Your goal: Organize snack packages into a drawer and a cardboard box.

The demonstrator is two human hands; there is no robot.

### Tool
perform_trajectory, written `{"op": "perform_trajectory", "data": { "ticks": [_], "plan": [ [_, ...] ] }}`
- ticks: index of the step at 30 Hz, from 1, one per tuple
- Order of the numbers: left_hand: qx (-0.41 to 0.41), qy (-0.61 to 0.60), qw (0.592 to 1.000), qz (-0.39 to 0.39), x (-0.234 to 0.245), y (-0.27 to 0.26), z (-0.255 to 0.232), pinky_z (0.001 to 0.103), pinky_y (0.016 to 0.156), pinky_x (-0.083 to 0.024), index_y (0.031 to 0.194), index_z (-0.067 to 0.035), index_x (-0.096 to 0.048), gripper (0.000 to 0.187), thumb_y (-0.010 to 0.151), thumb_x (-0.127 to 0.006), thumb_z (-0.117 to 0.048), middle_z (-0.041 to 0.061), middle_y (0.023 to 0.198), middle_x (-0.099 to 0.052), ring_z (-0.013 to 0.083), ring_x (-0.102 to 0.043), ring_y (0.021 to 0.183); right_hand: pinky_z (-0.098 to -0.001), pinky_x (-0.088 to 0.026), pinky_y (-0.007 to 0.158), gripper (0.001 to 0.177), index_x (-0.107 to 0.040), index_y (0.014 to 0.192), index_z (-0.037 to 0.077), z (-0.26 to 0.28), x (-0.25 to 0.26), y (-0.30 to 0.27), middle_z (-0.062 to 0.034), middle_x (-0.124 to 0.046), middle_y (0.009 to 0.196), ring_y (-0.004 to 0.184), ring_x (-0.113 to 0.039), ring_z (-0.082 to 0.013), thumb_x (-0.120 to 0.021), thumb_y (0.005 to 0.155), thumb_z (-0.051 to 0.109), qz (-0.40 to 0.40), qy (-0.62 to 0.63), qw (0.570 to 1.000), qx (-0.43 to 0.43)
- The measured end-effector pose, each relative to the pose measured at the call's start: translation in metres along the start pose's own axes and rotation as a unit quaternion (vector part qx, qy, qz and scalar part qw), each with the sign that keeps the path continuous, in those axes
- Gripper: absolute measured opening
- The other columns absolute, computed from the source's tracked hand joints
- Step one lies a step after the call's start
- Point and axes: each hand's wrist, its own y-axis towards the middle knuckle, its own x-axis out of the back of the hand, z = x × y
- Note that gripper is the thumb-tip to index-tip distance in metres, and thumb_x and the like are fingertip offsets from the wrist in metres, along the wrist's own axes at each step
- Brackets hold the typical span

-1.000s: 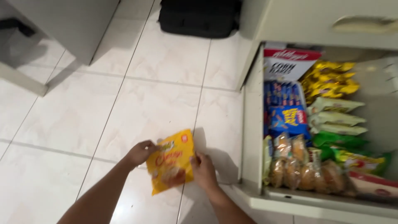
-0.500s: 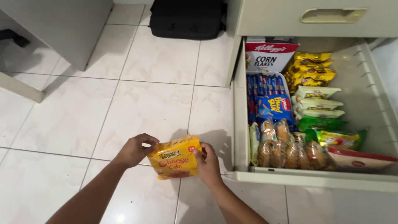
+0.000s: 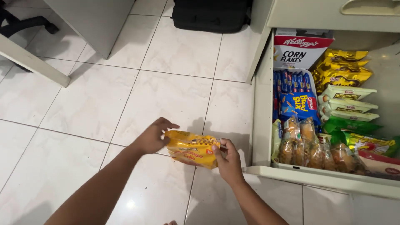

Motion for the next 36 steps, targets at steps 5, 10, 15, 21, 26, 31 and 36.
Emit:
{"op": "perform_trajectory", "data": {
  "ticks": [5,10,15,21,26,31,36],
  "plan": [
    [-0.209,0.16,0.965,0.009,-0.027,0.006,-0.052,0.041,0.095,-0.052,0.119,-0.01,-0.075,0.034,0.087,-0.076,-0.022,0.013,0.119,-0.071,0.0328,-0.065,0.112,-0.025,-0.056,0.08,0.018,-0.061,0.11,0.003,0.006,-0.008,0.003,-0.0053,-0.066,0.104,0.092,-0.065,-0.0094,-0.069,0.097,0.011,0.025,0.097,0.995,-0.028],
    [-0.16,0.095,0.981,0.05,-0.045,0.006,-0.06,0.037,0.089,-0.056,0.116,-0.009,-0.073,0.029,0.092,-0.073,-0.026,0.01,0.115,-0.073,0.0286,-0.07,0.104,-0.0237,-0.054,0.077,0.018,-0.061,0.108,0.003,0.016,-0.013,0.006,-0.0028,-0.065,0.105,0.092,-0.062,-0.0078,-0.069,0.094,0.011,0.023,0.075,0.997,0.006],
    [-0.17,0.05,0.984,0.016,-0.048,-0.002,-0.051,0.036,0.084,-0.058,0.114,-0.008,-0.071,0.027,0.094,-0.072,-0.026,0.009,0.112,-0.072,0.027,-0.072,0.099,-0.0229,-0.055,0.075,0.018,-0.06,0.105,0.003,0.018,-0.009,0.007,-0.002,-0.064,0.101,0.094,-0.061,-0.0064,-0.07,0.095,0.013,0.006,0.057,0.998,0.008],
    [-0.201,0.038,0.979,0.025,-0.054,0.001,-0.042,0.036,0.082,-0.056,0.105,-0.006,-0.068,0.017,0.094,-0.071,-0.019,0.009,0.103,-0.07,0.0266,-0.07,0.097,-0.0224,-0.052,0.072,0.015,-0.062,0.102,0.003,0.028,-0.011,0.006,-0.0009,-0.063,0.096,0.088,-0.059,-0.0057,-0.068,0.097,0.015,0.031,0.015,0.999,-0.006],
    [-0.218,0.001,0.976,0.004,-0.045,0.002,-0.057,0.036,0.085,-0.056,0.106,-0.005,-0.065,0.016,0.093,-0.069,-0.012,0.01,0.102,-0.067,0.026,-0.067,0.096,-0.0208,-0.051,0.07,0.013,-0.062,0.1,0.002,0.031,-0.012,0.007,-0.0009,-0.061,0.084,0.077,-0.057,-0.0072,-0.067,0.099,0.014,-0.018,-0.044,0.998,0.047],
    [-0.225,0.007,0.974,0.034,-0.046,0.006,-0.049,0.037,0.085,-0.055,0.104,-0.004,-0.069,0.014,0.094,-0.068,-0.014,0.011,0.102,-0.067,0.0281,-0.066,0.099,-0.022,-0.051,0.067,0.011,-0.061,0.102,0.002,0.035,-0.017,0.005,-0.001,-0.063,0.086,0.078,-0.059,-0.0068,-0.067,0.099,0.012,0.003,-0.006,0.999,0.034],
    [-0.215,0.002,0.975,0.049,-0.04,0.005,-0.049,0.038,0.085,-0.054,0.102,-0.005,-0.071,0.017,0.099,-0.062,-0.019,0.011,0.102,-0.07,0.0297,-0.067,0.098,-0.0251,-0.056,0.056,0.019,-0.065,0.108,0.002,0.097,-0.025,0.003,-0.0007,-0.064,0.103,0.072,-0.066,-0.011,-0.067,0.09,0.008,0.001,-0.121,0.988,0.093]
  ]
}}
